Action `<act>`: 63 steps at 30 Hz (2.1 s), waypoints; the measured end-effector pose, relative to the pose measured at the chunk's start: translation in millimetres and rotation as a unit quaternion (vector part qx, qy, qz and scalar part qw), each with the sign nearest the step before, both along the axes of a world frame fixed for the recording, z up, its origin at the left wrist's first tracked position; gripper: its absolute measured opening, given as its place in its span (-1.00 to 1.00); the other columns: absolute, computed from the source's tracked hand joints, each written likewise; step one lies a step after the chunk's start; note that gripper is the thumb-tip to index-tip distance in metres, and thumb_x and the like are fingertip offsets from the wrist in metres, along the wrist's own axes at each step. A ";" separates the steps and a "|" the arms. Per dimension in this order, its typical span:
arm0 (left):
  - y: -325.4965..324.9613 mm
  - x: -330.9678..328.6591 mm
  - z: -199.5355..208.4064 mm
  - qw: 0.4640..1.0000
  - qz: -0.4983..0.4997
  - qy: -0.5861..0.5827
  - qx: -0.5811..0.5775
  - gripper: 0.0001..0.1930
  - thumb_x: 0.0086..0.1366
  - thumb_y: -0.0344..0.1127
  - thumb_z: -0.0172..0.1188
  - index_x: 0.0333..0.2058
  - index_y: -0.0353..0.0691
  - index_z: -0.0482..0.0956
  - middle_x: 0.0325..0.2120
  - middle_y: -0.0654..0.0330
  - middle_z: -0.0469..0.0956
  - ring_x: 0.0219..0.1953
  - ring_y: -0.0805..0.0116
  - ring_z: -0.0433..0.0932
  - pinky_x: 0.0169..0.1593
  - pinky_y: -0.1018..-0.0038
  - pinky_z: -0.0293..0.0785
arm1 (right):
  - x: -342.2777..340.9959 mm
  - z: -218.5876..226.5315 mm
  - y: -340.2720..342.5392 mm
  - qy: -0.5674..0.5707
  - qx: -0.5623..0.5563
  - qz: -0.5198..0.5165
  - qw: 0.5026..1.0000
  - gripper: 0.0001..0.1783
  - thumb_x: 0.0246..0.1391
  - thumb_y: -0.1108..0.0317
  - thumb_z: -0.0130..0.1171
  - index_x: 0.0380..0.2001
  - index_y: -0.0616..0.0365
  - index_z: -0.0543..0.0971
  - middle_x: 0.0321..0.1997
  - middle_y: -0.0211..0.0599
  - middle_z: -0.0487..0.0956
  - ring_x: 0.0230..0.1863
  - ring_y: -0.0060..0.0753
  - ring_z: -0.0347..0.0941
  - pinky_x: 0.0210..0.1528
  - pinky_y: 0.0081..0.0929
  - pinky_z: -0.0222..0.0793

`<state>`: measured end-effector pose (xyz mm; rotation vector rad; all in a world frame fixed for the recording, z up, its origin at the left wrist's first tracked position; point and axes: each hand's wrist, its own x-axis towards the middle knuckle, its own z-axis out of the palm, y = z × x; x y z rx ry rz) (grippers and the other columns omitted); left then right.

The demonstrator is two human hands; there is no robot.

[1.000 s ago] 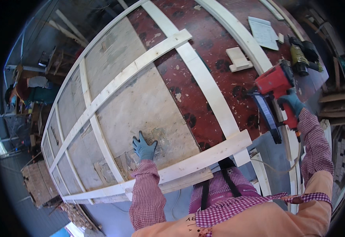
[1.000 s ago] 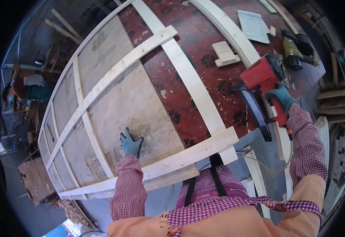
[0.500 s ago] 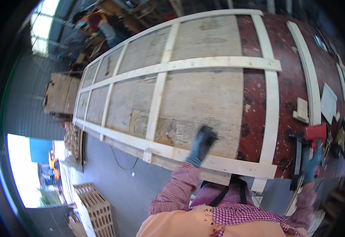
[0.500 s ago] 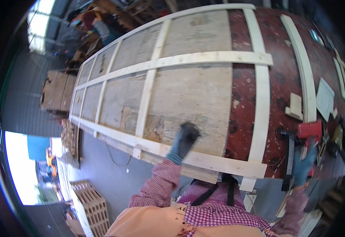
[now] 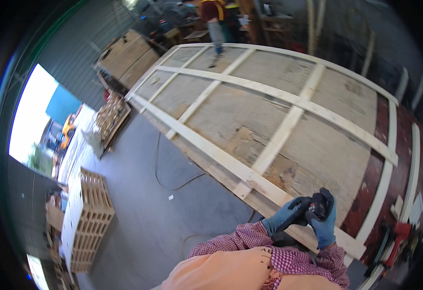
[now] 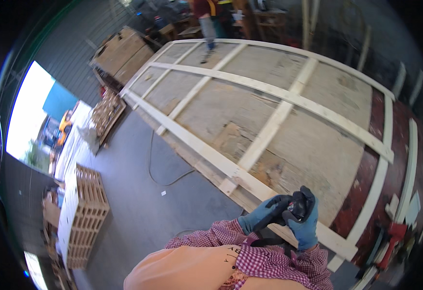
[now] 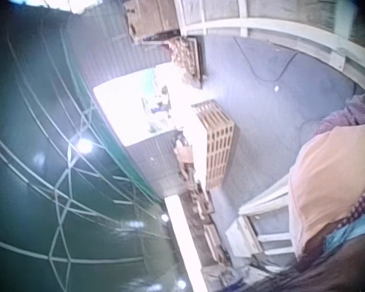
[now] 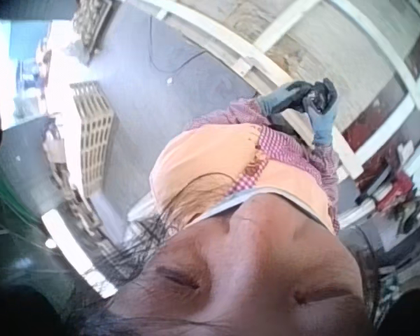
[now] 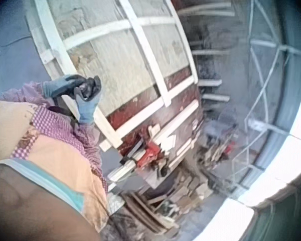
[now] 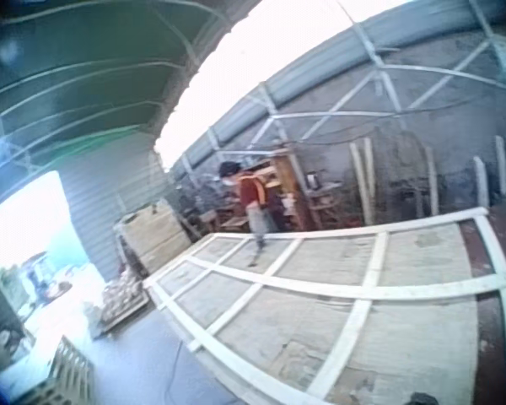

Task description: The person measures a wooden frame structure using a tape measure, repeatedly extending and retracting the tape across different sections of the frame. The person also briefly handles a nail gun and a small wooden block.

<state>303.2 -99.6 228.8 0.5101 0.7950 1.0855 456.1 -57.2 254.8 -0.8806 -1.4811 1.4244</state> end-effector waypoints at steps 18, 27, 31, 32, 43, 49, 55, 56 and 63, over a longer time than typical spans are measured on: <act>-103.7 -161.1 -23.3 0.962 0.241 0.122 0.045 -0.70 0.15 -0.33 0.27 -0.18 -0.31 0.46 -0.24 0.24 0.51 -0.19 0.47 0.45 -0.02 0.53 0.38 | -169.2 22.5 -4.2 -0.237 0.300 0.344 0.858 -0.20 -0.48 -0.04 0.48 -0.13 0.16 0.46 -0.23 -0.18 0.43 -0.28 -0.17 0.46 -0.29 -0.33 0.43; -122.3 -261.5 -12.7 0.971 0.069 0.227 -0.001 -0.70 0.24 -0.14 0.18 -0.18 -0.24 0.51 -0.48 0.37 0.49 -0.51 0.66 0.36 -0.49 0.69 0.27 | -251.4 -13.3 -41.1 -0.084 0.024 0.390 0.916 -0.29 -0.28 0.25 0.30 0.04 0.26 0.40 -0.17 -0.14 0.46 -0.22 -0.27 0.47 -0.11 -0.42 0.41; -161.0 -355.4 11.4 0.986 0.097 0.128 -0.047 -0.64 0.27 -0.07 0.12 -0.13 -0.25 0.49 -0.49 0.35 0.49 -0.56 0.60 0.37 -0.51 0.67 0.31 | -331.1 2.8 -48.0 -0.163 0.117 0.452 0.869 -0.28 -0.25 0.26 0.27 0.10 0.14 0.41 -0.26 -0.07 0.51 -0.26 -0.19 0.48 -0.21 -0.39 0.38; -170.4 -382.0 -5.6 0.964 0.229 0.101 -0.090 -0.67 0.28 -0.10 0.09 -0.19 -0.26 0.51 -0.53 0.33 0.47 -0.59 0.60 0.37 -0.54 0.65 0.30 | -349.3 -19.1 -49.1 -0.140 0.080 0.448 0.880 -0.32 -0.16 0.29 0.23 0.12 0.17 0.38 -0.28 -0.11 0.54 -0.29 -0.21 0.48 -0.22 -0.37 0.39; -250.1 -855.6 67.1 0.802 0.593 -0.068 -0.022 -0.46 0.19 0.18 0.07 -0.84 0.06 0.23 -0.91 0.39 0.21 -0.89 0.50 0.15 -0.80 0.57 0.07 | -449.5 -60.5 -11.8 -0.184 -0.445 0.496 0.722 -0.46 0.18 0.05 -0.02 0.17 0.03 0.32 -0.12 -0.12 0.52 -0.32 -0.12 0.51 -0.35 -0.17 0.51; -139.1 -894.6 -1.3 0.836 0.540 -0.098 -0.004 -0.54 0.19 0.19 0.11 -0.33 -0.13 0.59 -0.54 0.33 0.56 -0.47 0.42 0.55 -0.47 0.59 0.51 | -443.8 -84.1 40.5 0.021 -0.688 0.346 0.638 -0.49 0.18 0.08 -0.04 0.16 0.04 0.34 -0.09 -0.11 0.52 -0.31 -0.13 0.51 -0.36 -0.24 0.51; -98.7 -885.9 -71.7 0.867 0.484 -0.031 -0.117 -0.58 0.22 0.11 0.11 -0.24 -0.15 0.56 -0.41 0.27 0.58 -0.37 0.34 0.56 -0.24 0.44 0.54 | -533.5 -24.0 104.7 -0.030 -0.417 0.269 0.868 -0.35 0.19 -0.14 -0.29 0.22 -0.01 0.24 0.04 -0.10 0.46 -0.26 -0.11 0.51 -0.39 -0.10 0.50; -84.5 -880.4 -60.7 0.853 0.498 -0.001 -0.159 -0.60 0.24 0.08 0.10 -0.24 -0.16 0.55 -0.42 0.28 0.56 -0.36 0.35 0.54 -0.24 0.44 0.53 | -541.9 -36.8 141.1 -0.111 -0.292 0.302 0.901 -0.28 0.13 -0.24 -0.29 0.25 -0.06 0.21 0.12 -0.10 0.40 -0.21 -0.07 0.50 -0.36 0.00 0.50; -116.4 -897.9 -168.9 0.794 0.562 -0.020 -0.232 -0.64 0.21 0.01 0.15 -0.24 -0.17 0.52 -0.33 0.18 0.55 -0.27 0.24 0.55 -0.16 0.30 0.52 | -714.7 22.8 269.0 -0.060 -0.420 0.101 0.900 -0.45 0.01 -0.31 -0.06 -0.28 -0.09 0.53 -0.39 -0.41 0.55 -0.46 -0.35 0.47 -0.44 -0.26 0.45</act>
